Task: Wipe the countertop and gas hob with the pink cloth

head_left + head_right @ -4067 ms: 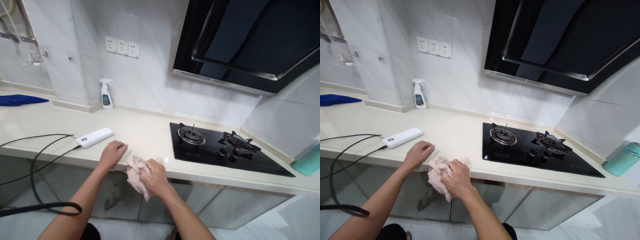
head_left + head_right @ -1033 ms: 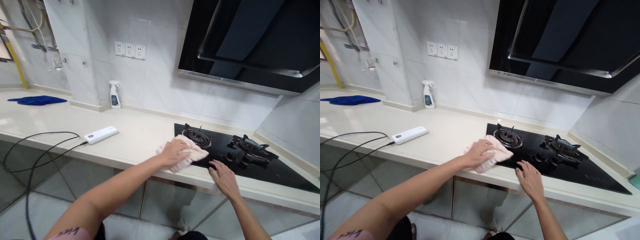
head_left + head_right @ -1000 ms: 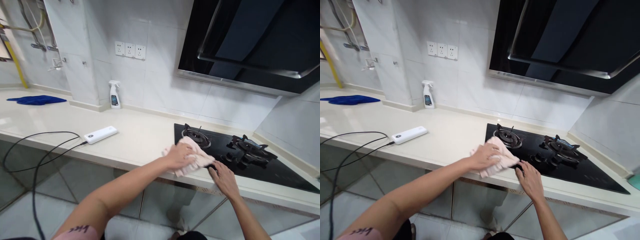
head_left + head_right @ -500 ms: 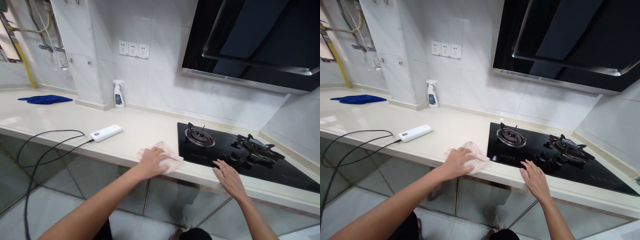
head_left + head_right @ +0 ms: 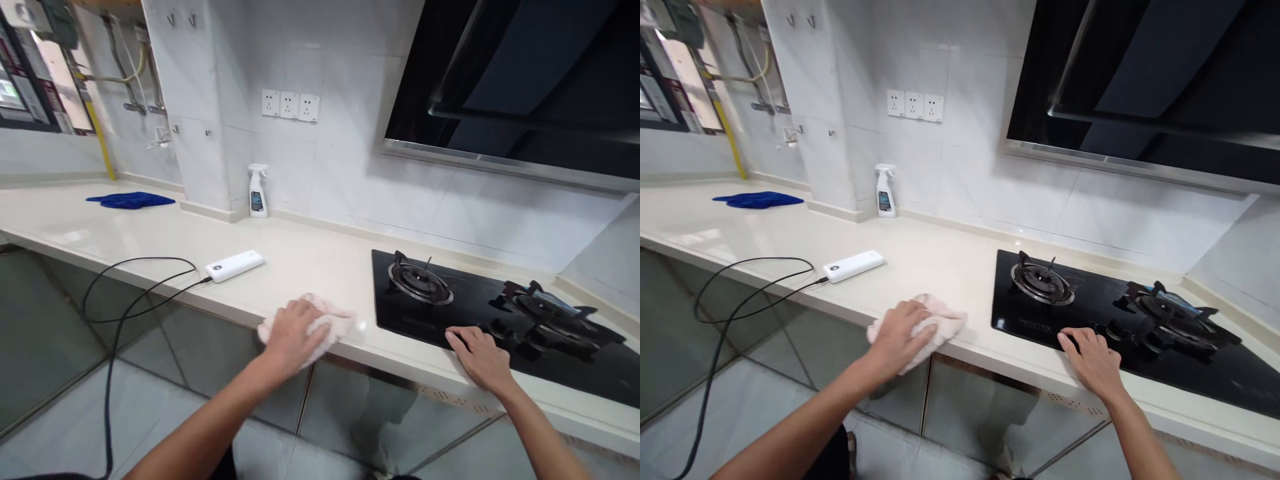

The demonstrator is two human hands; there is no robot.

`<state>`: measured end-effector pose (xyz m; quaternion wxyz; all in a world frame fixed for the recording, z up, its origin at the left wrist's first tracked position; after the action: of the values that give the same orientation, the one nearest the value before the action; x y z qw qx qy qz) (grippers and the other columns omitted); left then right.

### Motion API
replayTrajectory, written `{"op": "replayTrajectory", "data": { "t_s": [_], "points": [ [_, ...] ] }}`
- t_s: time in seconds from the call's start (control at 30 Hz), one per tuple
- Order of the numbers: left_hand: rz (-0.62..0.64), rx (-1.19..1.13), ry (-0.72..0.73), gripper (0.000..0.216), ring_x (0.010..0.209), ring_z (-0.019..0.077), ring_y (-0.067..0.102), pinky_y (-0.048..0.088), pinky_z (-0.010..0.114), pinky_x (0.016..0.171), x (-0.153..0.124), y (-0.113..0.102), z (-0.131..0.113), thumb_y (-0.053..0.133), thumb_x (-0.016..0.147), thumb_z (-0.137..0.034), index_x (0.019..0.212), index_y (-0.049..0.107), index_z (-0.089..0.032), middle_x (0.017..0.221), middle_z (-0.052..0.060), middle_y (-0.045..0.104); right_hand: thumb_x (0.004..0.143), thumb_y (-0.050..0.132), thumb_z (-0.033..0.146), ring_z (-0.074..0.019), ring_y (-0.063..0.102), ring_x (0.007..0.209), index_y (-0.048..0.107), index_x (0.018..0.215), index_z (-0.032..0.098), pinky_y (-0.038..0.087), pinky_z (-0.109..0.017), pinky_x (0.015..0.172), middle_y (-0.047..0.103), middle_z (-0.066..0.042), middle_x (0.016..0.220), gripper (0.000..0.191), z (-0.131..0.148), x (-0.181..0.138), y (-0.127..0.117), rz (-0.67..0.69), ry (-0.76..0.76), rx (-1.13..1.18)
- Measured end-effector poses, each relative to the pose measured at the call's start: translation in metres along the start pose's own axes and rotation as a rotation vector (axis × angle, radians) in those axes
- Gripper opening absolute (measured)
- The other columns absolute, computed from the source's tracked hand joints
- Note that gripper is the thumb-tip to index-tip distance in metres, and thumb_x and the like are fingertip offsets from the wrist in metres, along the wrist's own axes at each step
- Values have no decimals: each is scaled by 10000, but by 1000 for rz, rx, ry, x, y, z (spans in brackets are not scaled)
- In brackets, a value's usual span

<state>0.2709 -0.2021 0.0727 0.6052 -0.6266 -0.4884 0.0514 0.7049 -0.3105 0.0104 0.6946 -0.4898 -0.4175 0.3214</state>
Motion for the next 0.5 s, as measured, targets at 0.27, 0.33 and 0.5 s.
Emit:
{"op": "replayTrajectory", "data": {
  "t_s": [0.27,0.33,0.5],
  "points": [
    [422,49,144,568,1574,406,288,334,705,1164,54,75,-45,359,1041,-567,1561,484,-375,1710,117,365,935,256,750,-365,513,1304,661,1341,314,353,-632,1129,572,-123,1374,720,5,-6,12,-119,-31,-27],
    [559,27,118,582,1610,385,232,293,722,1194,78,89,-37,335,1036,-585,1579,450,-410,1752,83,300,925,269,768,-372,511,1311,665,1333,304,350,-647,1129,570,-128,1364,734,6,-7,10,-129,-33,-19],
    [622,11,79,627,1637,386,163,164,762,1237,155,131,-26,366,1018,-579,1615,401,-391,1781,78,228,935,311,766,-380,547,1277,676,1310,307,396,-658,1085,606,-126,1324,696,11,-13,2,-178,-61,-11]
  ]
}}
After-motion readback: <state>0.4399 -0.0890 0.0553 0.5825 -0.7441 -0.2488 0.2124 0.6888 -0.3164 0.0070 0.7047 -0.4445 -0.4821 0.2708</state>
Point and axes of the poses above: each hand's wrist, its own x-axis towards the middle knuckle, its own y-axis out of the palm, z = x × y, the point moved 8 cm from there along x, towards the middle knuckle
